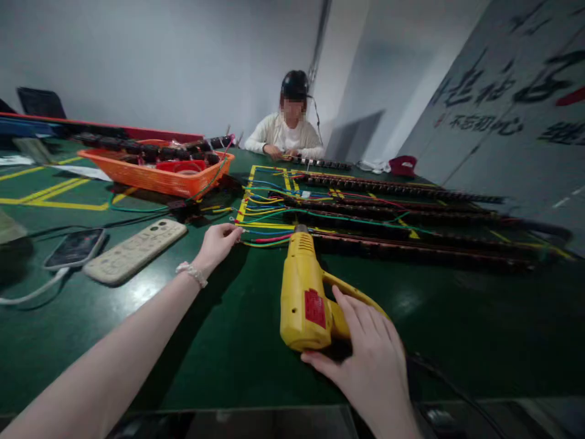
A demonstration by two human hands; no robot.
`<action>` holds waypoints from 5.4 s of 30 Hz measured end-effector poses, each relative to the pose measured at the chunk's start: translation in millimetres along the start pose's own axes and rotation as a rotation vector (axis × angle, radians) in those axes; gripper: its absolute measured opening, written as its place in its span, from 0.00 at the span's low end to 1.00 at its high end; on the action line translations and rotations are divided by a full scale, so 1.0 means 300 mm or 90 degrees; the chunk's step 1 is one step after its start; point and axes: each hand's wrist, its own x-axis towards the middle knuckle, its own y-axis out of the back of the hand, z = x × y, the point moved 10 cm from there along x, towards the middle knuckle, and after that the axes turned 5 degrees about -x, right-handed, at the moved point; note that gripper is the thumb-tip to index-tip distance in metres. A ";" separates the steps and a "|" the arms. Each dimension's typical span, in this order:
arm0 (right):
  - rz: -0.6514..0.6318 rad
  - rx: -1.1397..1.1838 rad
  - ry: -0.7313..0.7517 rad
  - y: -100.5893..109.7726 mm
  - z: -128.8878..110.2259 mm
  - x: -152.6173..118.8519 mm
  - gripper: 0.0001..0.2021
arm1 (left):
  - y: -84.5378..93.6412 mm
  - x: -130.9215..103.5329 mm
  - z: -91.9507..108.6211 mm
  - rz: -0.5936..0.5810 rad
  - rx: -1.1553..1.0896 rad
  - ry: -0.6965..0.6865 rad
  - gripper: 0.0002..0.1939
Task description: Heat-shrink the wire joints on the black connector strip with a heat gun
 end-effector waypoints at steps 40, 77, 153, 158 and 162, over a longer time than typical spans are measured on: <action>-0.080 0.241 -0.049 -0.029 -0.182 0.056 0.19 | 0.018 -0.007 0.051 0.037 0.066 -0.021 0.20; -0.004 0.016 -0.003 -0.008 0.020 -0.027 0.20 | -0.001 -0.018 0.060 0.000 0.056 -0.030 0.24; -0.045 0.170 -0.023 -0.020 -0.161 0.044 0.24 | -0.015 -0.023 0.080 -0.002 0.116 -0.061 0.20; -0.092 0.232 -0.045 -0.039 -0.198 0.065 0.18 | -0.012 -0.020 0.091 0.003 0.150 -0.082 0.22; -0.100 0.251 -0.059 -0.049 -0.199 0.065 0.18 | -0.013 -0.019 0.090 -0.007 0.128 -0.073 0.22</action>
